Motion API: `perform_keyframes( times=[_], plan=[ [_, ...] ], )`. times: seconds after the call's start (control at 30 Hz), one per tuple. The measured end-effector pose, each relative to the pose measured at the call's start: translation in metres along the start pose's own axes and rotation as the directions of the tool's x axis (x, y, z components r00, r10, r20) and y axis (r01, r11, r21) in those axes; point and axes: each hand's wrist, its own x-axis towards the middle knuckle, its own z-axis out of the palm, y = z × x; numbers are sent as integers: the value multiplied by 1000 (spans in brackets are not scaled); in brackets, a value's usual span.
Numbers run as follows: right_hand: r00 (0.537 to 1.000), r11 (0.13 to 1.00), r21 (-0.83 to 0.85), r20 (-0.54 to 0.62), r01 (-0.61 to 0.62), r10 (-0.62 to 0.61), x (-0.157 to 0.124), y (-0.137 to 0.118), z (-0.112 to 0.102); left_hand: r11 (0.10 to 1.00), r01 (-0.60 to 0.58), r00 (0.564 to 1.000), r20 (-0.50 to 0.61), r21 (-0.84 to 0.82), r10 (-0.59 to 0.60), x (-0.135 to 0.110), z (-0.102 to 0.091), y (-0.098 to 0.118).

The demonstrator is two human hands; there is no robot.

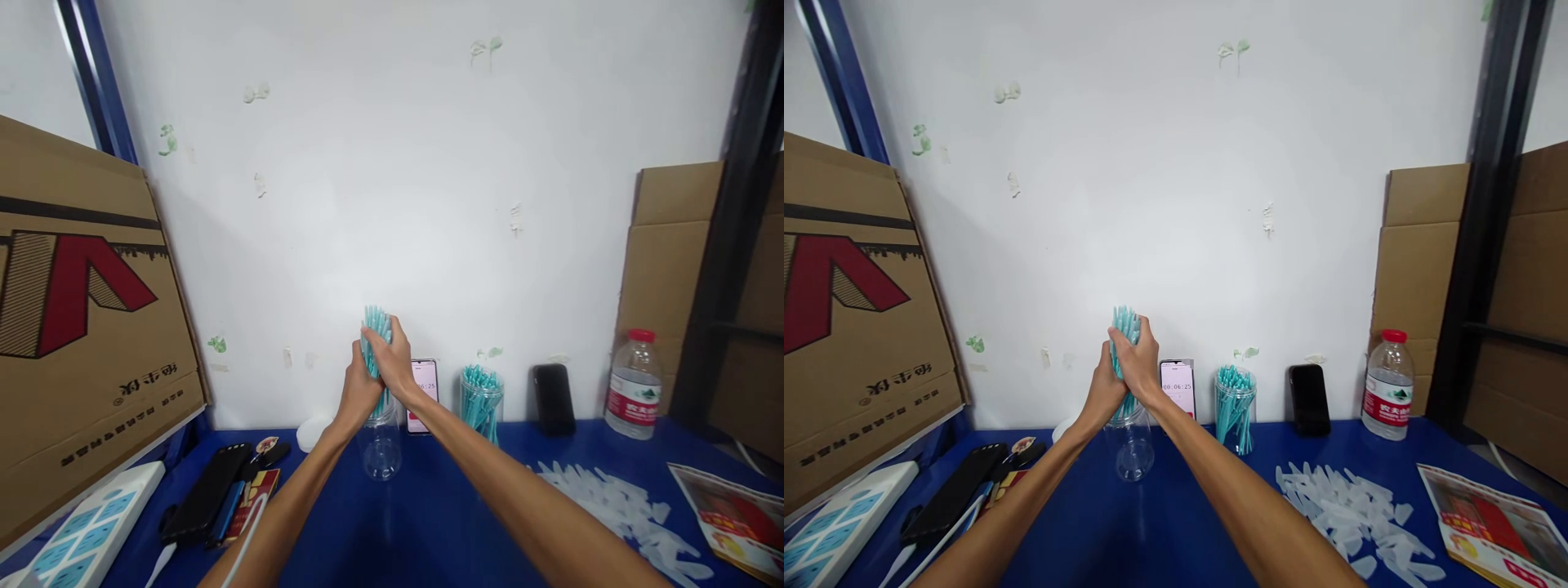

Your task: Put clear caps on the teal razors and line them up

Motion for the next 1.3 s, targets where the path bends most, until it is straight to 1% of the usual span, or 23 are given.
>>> perform_keyframes(
  times=[0.17, 0.27, 0.4, 0.47, 0.67, 0.87, 1.0, 1.1, 1.2, 1.3],
  plan=[
    [1000, 1000, -17, -7, -5, 5, 4, -1, 0, 999, 12, 999, 33, 49, -13, 4, -5, 2],
    [1000, 999, -29, 2, -19, 19, 1, 0, -3, 999, 10, 998, 54, 51, -13, 3, -7, -1],
    [999, 998, -68, 43, -15, 18, -12, 9, -8, 999, 17, 996, 92, 33, -20, -8, -7, -8],
    [999, 995, -97, 46, 3, 1, -20, 15, -8, 999, 24, 994, 101, 32, -27, -16, -7, -13],
    [998, 984, -165, 3, 62, -62, -32, 27, 1, 999, 32, 998, 50, 42, -35, -31, -8, -23],
    [999, 978, -207, 17, 35, -32, -31, 32, 3, 999, 30, 999, 40, -25, -29, -35, -7, -23],
    [1000, 988, -155, 14, -1, 3, -29, 39, 3, 996, 41, 998, 40, -79, -38, -35, -5, -26],
    [999, 992, -118, 3, -37, 38, -25, 43, 4, 990, 74, 995, 74, -117, -65, -32, -6, -28],
    [998, 990, -122, -31, -66, 63, -22, 46, 2, 984, 105, 985, 151, -147, -82, -28, -12, -30],
    [994, 985, -145, -77, -90, 80, -23, 47, -4, 980, 153, 971, 203, -130, -125, -27, -19, -34]
  ],
)
